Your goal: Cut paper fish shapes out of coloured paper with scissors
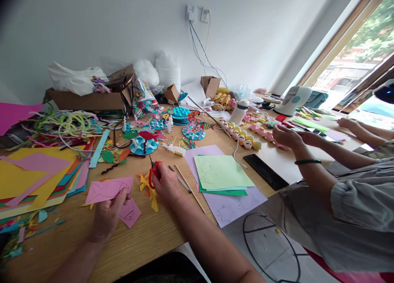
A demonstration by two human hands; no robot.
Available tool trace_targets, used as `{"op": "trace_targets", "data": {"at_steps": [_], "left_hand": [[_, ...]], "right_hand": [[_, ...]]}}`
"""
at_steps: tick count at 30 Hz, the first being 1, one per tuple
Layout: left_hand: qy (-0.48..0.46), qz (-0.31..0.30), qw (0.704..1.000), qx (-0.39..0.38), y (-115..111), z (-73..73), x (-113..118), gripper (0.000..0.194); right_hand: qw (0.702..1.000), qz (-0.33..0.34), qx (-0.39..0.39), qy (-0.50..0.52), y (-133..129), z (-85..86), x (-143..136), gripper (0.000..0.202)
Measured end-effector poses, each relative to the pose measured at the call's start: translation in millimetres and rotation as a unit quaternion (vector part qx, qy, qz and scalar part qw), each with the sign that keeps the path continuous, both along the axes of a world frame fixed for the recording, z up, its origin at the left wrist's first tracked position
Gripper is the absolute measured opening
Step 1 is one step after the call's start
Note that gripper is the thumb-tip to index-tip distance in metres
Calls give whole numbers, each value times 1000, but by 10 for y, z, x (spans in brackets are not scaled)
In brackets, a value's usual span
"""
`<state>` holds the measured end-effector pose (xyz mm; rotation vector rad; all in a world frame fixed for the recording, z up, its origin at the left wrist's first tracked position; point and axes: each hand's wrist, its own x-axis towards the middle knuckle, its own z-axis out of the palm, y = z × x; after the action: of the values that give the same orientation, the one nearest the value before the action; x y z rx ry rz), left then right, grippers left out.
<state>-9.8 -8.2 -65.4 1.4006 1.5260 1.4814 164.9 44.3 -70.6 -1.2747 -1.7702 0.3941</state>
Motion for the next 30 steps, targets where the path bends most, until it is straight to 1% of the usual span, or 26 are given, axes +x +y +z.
{"op": "trace_targets", "data": {"at_steps": [8,16,22,25,30], "left_hand": [[54,14,998,34,-7,-40,-17,14],[74,7,996,54,-10,-125,-45,13],[86,-1,995,52,-10,-177,-76,12],[93,-3,995,48,-14,-168,-74,15],[95,-2,995,37,-32,-113,-25,18]], "right_hand": [[999,35,1,7,-53,66,-54,6],[999,44,10,15,-61,84,-76,8],[998,56,16,21,-63,74,-90,8],[998,56,17,25,-62,66,-92,6],[998,57,11,26,-59,67,-88,8]]}}
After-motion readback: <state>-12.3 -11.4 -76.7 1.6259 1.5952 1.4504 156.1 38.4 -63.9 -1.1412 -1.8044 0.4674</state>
